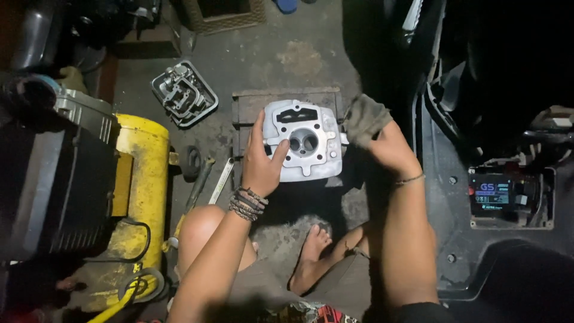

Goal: Manually cleaning a motorcycle cylinder head and preparing it for valve lapping by applying compound to the valve seats.

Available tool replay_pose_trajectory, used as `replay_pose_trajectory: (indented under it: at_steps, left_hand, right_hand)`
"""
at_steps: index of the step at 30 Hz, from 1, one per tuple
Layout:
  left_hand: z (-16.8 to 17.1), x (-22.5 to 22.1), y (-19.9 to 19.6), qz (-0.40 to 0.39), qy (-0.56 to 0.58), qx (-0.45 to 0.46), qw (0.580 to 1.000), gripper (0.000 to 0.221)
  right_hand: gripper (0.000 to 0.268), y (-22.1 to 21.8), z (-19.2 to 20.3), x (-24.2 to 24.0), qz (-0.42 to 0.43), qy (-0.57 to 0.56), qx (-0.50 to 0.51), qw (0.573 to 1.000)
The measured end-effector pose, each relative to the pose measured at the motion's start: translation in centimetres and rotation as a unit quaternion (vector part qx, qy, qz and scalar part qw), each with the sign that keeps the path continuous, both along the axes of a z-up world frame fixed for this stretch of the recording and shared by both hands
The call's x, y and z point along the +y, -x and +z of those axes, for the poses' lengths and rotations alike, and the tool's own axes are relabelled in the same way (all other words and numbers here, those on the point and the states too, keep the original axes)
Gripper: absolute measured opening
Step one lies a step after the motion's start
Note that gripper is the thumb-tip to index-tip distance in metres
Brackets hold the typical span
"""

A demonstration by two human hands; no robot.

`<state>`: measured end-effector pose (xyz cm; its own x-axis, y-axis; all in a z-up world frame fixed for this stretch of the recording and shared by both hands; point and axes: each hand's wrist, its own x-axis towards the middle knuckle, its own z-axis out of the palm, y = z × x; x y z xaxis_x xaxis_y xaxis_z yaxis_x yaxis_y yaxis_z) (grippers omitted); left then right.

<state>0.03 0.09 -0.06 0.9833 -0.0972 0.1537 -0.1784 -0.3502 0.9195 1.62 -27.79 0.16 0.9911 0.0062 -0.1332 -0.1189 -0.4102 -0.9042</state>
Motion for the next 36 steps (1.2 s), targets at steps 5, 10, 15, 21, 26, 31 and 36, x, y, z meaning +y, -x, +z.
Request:
replay_pose_trajectory:
  at_steps: [5, 10, 15, 21, 26, 31, 36]
  left_hand:
    - [0.7, -0.1, 0.1, -0.001, -0.009, 0.008, 1.0, 0.08]
    - [1.5, -0.3, -0.2, 0.001, -0.009, 0.012, 1.0, 0.08]
    - [1.2, -0.1, 0.2, 0.01, -0.027, 0.042, 0.999, 0.082]
    - [1.5, -0.2, 0.3, 0.021, -0.028, 0.039, 0.999, 0.081]
    - [1.1, -0.1, 0.2, 0.023, -0.037, 0.046, 0.998, 0.085]
    - [1.5, -0.3, 0.3, 0.025, -0.038, 0.038, 0.998, 0.086]
    - [1.8, -0.4, 0.5, 0.028, -0.039, 0.02, 0.999, 0.088]
  right_hand:
    - [0.03, 0.6, 1.6, 1.9, 0.049, -0.05, -0.075, 0.995]
    - [0.05, 0.2, 4.7, 5.0, 0.0, 0.037, 0.018, 0.999]
    - [0.056, 1.7, 4.2, 5.2, 0.05, 0.175, 0.021, 0.983]
    - [0.054, 1.6, 4.3, 5.2, 0.078, 0.247, 0.031, 0.966]
    - [0.03, 1.3, 7.7, 6.8, 0.045, 0.248, -0.006, 0.968]
    - [0.053, 2.0, 7.2, 6.1, 0.078, 0.261, 0.028, 0.962]
    - [0.054, 2.0, 6.9, 5.9, 0.06, 0.185, 0.106, 0.975]
